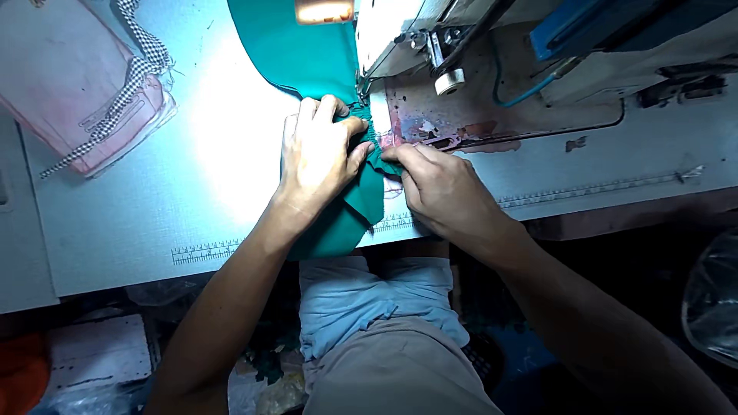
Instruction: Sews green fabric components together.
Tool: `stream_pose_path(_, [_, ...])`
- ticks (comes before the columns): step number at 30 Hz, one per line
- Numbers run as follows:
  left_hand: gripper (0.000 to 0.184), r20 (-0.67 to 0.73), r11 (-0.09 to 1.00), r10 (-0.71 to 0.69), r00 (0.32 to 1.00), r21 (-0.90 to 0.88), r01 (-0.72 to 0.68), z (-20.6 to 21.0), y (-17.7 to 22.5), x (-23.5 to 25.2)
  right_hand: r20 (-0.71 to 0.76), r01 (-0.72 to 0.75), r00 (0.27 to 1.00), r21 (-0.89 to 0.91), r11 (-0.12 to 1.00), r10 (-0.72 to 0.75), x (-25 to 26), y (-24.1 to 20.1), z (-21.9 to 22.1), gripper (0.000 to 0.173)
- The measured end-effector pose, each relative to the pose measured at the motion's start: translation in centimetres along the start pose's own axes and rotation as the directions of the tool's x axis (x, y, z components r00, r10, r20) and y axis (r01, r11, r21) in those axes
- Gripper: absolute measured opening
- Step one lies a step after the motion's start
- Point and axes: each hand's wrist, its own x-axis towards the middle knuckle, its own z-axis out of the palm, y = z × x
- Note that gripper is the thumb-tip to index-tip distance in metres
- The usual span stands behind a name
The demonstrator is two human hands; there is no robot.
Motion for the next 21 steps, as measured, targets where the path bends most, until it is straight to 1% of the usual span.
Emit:
stream_pose_path(2, [0.036, 0.016, 1.0, -0.004, 1.0, -0.018, 0.005, -0.1, 0.0, 0.0, -0.01, -0.017, 1.0, 0.048, 0.999, 0.018, -0.1, -0.7, 0.2, 0.028])
stream_pose_path(4, [0.038, 0.035, 1.0, -0.014, 0.999, -0.024, 0.015, -0.4, 0.0, 0.1, 0.011, -0.029, 1.0, 0.031, 0.999, 0.029, -0.3, -1.1, 1.2, 0.028])
stream_pose_path(6, [0.047, 0.038, 1.0, -0.014, 0.999, -0.02, 0.014, -0.4, 0.1, 0.0, 0.029, -0.02, 0.999, -0.018, 1.0, 0.02, -0.6, -1.3, 2.1, 0.029])
stream_pose_path(8, [0.054, 0.042, 1.0, -0.005, 0.999, 0.007, 0.005, -0.3, 0.2, -0.3, 0.018, -0.023, 1.0, -0.015, 1.0, 0.024, -0.8, -1.4, 2.3, 0.03])
stream_pose_path(10, [0.051, 0.043, 0.999, 0.019, 0.999, 0.028, -0.02, -0.2, 0.2, -0.5, -0.007, -0.063, 0.998, 0.072, 0.995, 0.064, -1.1, -1.3, 1.9, 0.033])
stream_pose_path(11, [0.051, 0.039, 0.999, 0.027, 0.999, 0.031, -0.028, -0.2, 0.1, -0.6, -0.036, -0.077, 0.996, 0.116, 0.99, 0.082, -1.2, -1.1, 1.6, 0.03])
stream_pose_path(13, [0.05, 0.034, 0.998, 0.034, 0.999, 0.047, -0.036, -0.1, 0.2, -0.6, -0.07, -0.09, 0.992, 0.169, 0.981, 0.104, -1.4, -0.6, 0.9, 0.028])
stream_pose_path(14, [0.05, 0.036, 0.998, 0.036, 0.999, 0.053, -0.038, -0.1, 0.2, -0.7, -0.062, -0.101, 0.992, 0.176, 0.979, 0.114, -1.4, -0.3, 0.7, 0.029])
stream_pose_path(17, [0.052, 0.039, 0.997, 0.039, 0.998, 0.064, -0.042, -0.1, 0.2, -0.7, -0.024, -0.125, 0.991, 0.155, 0.98, 0.13, -1.4, 0.5, 0.5, 0.026])
stream_pose_path(19, [0.051, 0.038, 0.997, 0.04, 0.998, 0.066, -0.043, -0.1, 0.3, -0.6, -0.019, -0.097, 0.995, 0.112, 0.989, 0.1, -1.2, 0.7, 0.7, 0.026])
stream_pose_path(21, [0.051, 0.039, 0.997, 0.035, 0.999, 0.064, -0.037, -0.1, 0.3, -0.6, -0.019, -0.052, 0.998, 0.07, 0.996, 0.054, -1.1, 0.8, 0.8, 0.029])
